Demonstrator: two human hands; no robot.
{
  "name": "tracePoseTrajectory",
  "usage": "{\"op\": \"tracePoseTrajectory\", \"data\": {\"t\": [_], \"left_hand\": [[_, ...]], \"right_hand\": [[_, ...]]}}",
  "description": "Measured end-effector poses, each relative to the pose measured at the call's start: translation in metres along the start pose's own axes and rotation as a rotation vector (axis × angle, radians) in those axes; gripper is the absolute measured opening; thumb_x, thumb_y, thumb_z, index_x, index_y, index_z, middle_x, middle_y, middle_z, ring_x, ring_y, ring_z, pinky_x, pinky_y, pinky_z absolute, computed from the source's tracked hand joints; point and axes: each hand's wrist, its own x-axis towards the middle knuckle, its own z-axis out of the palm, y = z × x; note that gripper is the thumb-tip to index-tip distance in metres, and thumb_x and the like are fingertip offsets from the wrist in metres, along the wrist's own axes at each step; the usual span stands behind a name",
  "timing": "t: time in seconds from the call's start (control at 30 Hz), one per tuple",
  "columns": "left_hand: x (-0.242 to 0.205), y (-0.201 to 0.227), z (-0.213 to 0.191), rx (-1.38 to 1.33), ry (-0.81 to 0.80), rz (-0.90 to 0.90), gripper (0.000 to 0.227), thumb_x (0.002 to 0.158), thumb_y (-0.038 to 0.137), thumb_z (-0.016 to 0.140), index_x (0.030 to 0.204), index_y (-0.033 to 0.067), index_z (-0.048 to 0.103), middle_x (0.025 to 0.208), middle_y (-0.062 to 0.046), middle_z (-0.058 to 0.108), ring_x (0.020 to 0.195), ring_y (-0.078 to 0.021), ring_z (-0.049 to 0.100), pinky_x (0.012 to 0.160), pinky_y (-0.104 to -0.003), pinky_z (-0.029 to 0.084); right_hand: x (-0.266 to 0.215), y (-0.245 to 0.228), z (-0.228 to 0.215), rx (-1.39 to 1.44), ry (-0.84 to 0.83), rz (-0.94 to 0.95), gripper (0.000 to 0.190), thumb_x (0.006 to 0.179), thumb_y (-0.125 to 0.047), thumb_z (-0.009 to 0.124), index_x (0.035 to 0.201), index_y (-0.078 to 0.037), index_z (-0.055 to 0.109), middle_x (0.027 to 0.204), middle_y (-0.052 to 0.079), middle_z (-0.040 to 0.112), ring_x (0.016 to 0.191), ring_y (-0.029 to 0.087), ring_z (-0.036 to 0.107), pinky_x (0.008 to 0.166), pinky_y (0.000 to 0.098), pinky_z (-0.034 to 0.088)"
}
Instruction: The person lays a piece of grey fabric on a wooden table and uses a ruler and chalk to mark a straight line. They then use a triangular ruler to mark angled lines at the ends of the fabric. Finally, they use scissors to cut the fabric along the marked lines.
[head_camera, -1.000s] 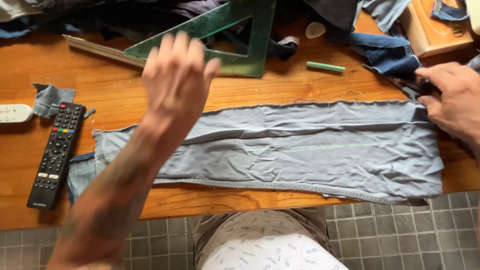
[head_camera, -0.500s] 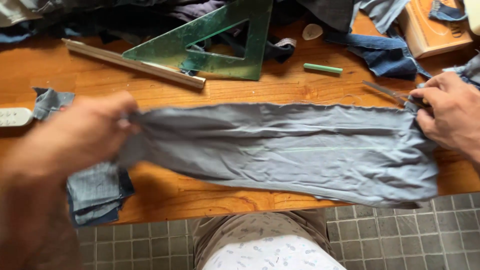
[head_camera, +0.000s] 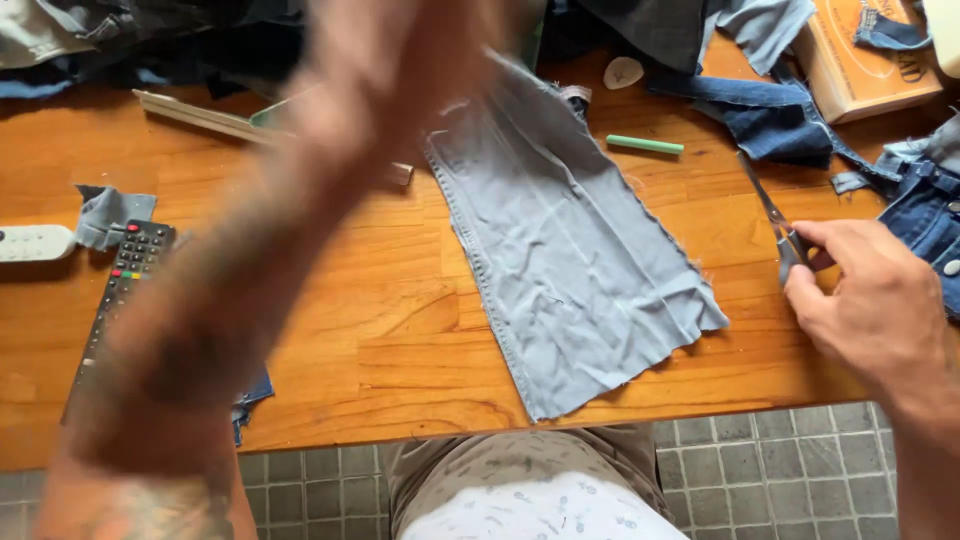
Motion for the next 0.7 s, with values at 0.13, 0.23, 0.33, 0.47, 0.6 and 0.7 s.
{"op": "tracePoseTrajectory", "data": {"t": [0.13, 0.23, 0.33, 0.47, 0.6, 0.7], "left_hand": [[-0.089, 0.135, 0.010, -0.170, -0.060, 0.019, 0.034, 0.097, 0.043, 0.069, 0.118, 0.0167, 0.070, 0.120, -0.009, 0.063, 0.105, -0.0261, 0.057, 0.074, -0.050, 0.049], [-0.152, 0.136, 0.038, -0.387, -0.353, 0.035, 0.109, 0.085, 0.091, 0.079, 0.167, 0.0248, 0.055, 0.181, -0.013, 0.045, 0.168, -0.0366, 0.036, 0.126, -0.061, 0.033], [-0.173, 0.089, 0.036, -0.405, -0.495, 0.117, 0.119, 0.086, 0.088, 0.079, 0.183, 0.0295, 0.040, 0.195, -0.010, 0.022, 0.180, -0.0370, 0.005, 0.138, -0.071, 0.005], [-0.195, 0.090, -0.030, -0.366, -0.300, -0.071, 0.081, 0.100, 0.046, 0.088, 0.167, 0.0091, 0.062, 0.181, -0.024, 0.051, 0.168, -0.0432, 0.048, 0.131, -0.060, 0.045], [-0.232, 0.157, -0.055, -0.394, -0.206, -0.359, 0.056, 0.112, 0.058, 0.073, 0.118, 0.0030, 0.080, 0.107, -0.013, 0.071, 0.089, -0.0258, 0.060, 0.074, -0.044, 0.051], [-0.250, 0.169, -0.048, -0.429, -0.272, -0.507, 0.081, 0.078, 0.058, 0.106, 0.137, 0.0131, 0.074, 0.123, -0.012, 0.064, 0.108, -0.0343, 0.062, 0.089, -0.050, 0.056]], "right_hand": [[-0.006, -0.043, -0.028, 0.344, -0.029, 0.131, 0.049, 0.101, 0.006, 0.082, 0.150, 0.003, 0.087, 0.129, 0.016, 0.085, 0.104, 0.022, 0.073, 0.110, 0.0349, 0.058], [-0.019, -0.066, -0.042, 0.587, -0.139, 0.182, 0.052, 0.094, 0.006, 0.083, 0.147, 0.004, 0.082, 0.132, 0.018, 0.084, 0.103, 0.021, 0.075, 0.103, 0.0302, 0.061], [-0.039, -0.088, -0.044, 0.880, -0.243, 0.234, 0.052, 0.091, 0.008, 0.080, 0.143, 0.005, 0.080, 0.133, 0.019, 0.086, 0.110, 0.024, 0.088, 0.102, 0.0300, 0.070], [-0.072, -0.115, -0.037, 1.349, -0.443, 0.487, 0.060, 0.094, 0.014, 0.075, 0.154, 0.006, 0.079, 0.126, 0.023, 0.089, 0.107, 0.032, 0.098, 0.093, 0.0350, 0.074], [-0.081, -0.134, -0.022, 1.445, -0.334, 0.381, 0.065, 0.094, 0.013, 0.075, 0.159, 0.012, 0.070, 0.135, 0.023, 0.072, 0.094, 0.032, 0.091, 0.098, 0.0390, 0.071], [-0.066, -0.155, -0.032, 1.375, -0.346, 0.571, 0.075, 0.081, 0.019, 0.083, 0.155, 0.012, 0.074, 0.124, 0.024, 0.077, 0.099, 0.033, 0.087, 0.107, 0.0407, 0.074]]}}
